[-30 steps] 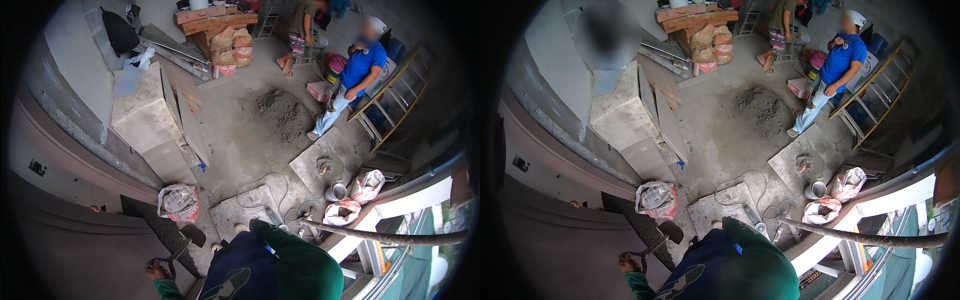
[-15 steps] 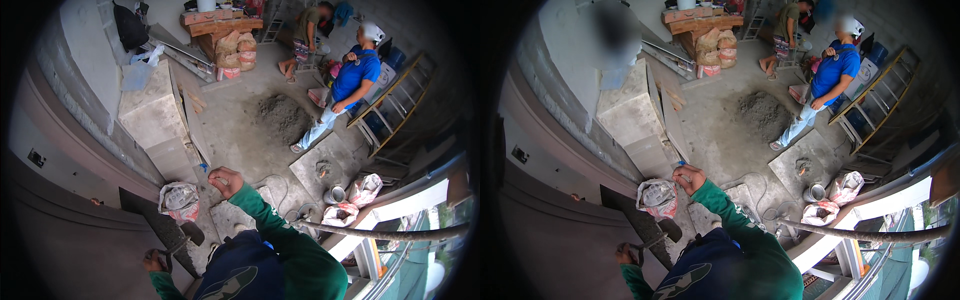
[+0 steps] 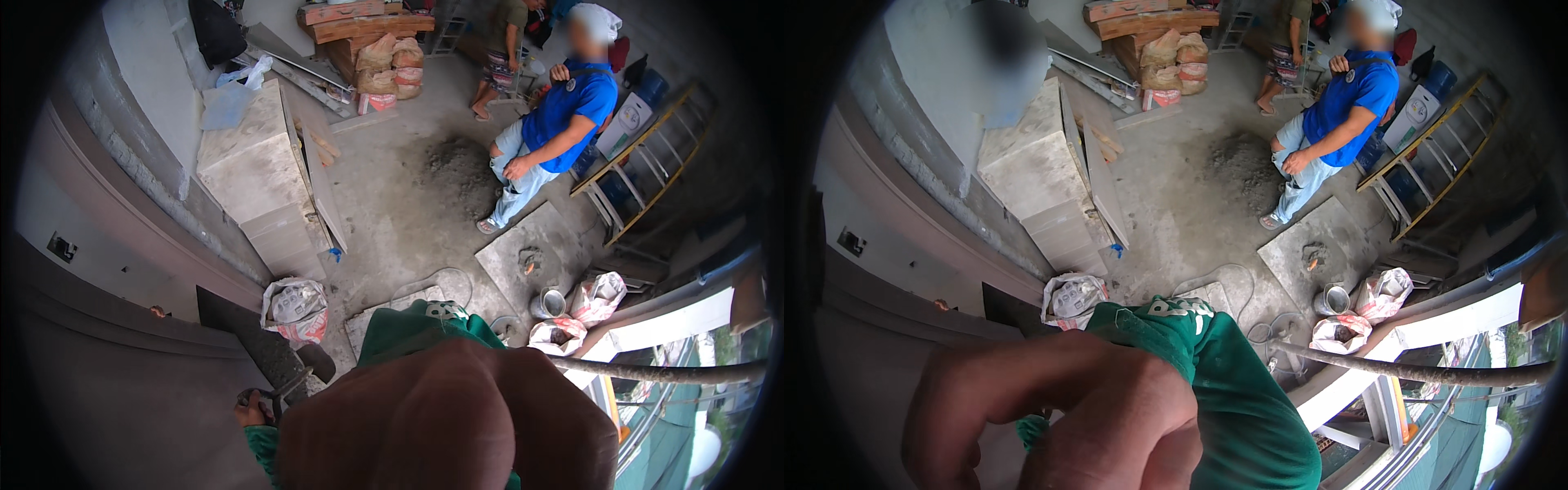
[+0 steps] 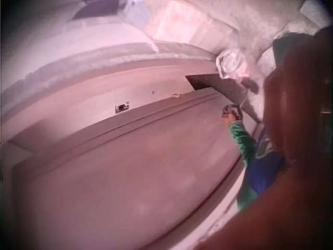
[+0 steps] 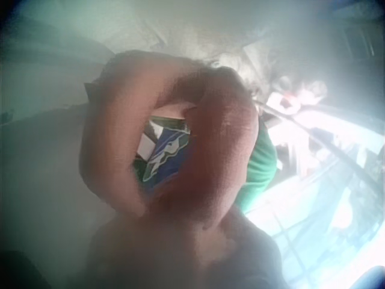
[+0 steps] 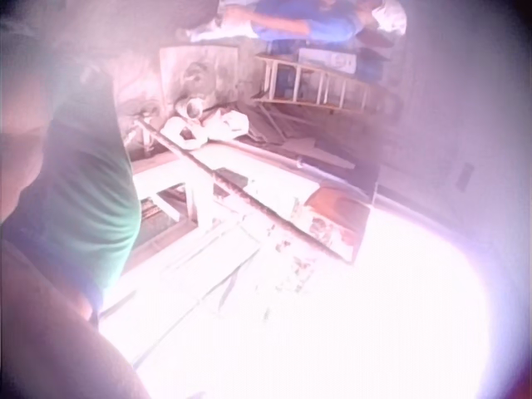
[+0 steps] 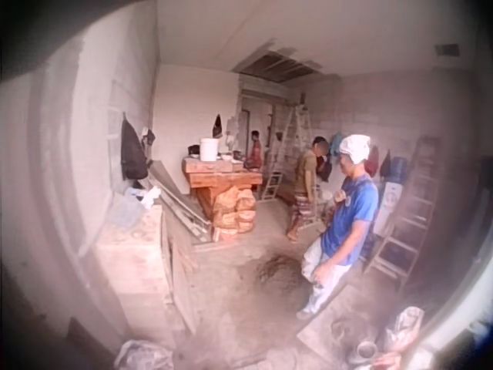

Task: The person mixes a pile of concrete on the floor using a shovel and then spreads the mixture onto the stair treads. Other workers are present in the background.

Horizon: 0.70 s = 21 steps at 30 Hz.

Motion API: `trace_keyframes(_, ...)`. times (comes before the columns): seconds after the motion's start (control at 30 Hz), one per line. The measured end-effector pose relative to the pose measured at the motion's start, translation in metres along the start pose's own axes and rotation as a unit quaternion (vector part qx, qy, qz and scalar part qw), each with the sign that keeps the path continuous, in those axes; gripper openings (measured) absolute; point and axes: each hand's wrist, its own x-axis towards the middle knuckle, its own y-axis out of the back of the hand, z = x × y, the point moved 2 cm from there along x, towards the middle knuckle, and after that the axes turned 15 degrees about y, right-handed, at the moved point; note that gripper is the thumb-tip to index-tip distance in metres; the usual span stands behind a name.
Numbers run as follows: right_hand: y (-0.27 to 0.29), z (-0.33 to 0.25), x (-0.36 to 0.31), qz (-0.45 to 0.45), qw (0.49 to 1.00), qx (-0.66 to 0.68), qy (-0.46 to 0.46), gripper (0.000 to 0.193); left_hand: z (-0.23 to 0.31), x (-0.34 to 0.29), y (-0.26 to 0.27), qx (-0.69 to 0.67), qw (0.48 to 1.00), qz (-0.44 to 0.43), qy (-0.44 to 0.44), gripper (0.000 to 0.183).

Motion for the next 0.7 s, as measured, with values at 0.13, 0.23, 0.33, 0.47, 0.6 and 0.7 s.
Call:
trace_keyframes(0.13, -0.01, 0.016, -0.01, -0.007, 0.998, 0.054, 0.024, 0.023, -0.002, -0.016, 0.007, -0.005, 1.0, -0.016, 0.014, 0.017)
trace_keyframes(0.23, -0.01, 0.03, -0.017, -0.022, 0.995, 0.091, 0.046, 0.023, 0.004, -0.033, 0.008, -0.028, 0.998, -0.03, 0.044, 0.017)
trace_keyframes(0.33, -0.007, 0.04, -0.022, -0.035, 0.99, 0.121, 0.07, 0.024, 0.006, -0.041, 0.006, -0.029, 0.997, -0.026, 0.059, 0.017)
trace_keyframes(0.47, -0.003, 0.055, -0.027, -0.048, 0.98, 0.164, 0.104, 0.025, -0.002, -0.044, 0.01, -0.022, 0.997, -0.024, 0.077, 0.017)
trace_keyframes(0.6, 0.002, 0.076, -0.034, -0.061, 0.96, 0.222, 0.161, 0.027, -0.012, -0.048, 0.018, -0.026, 0.995, -0.016, 0.09, 0.017)
trace_keyframes(0.7, -0.001, 0.084, -0.04, -0.056, 0.932, 0.283, 0.218, 0.028, -0.018, -0.055, 0.02, -0.03, 0.994, -0.017, 0.101, 0.017)
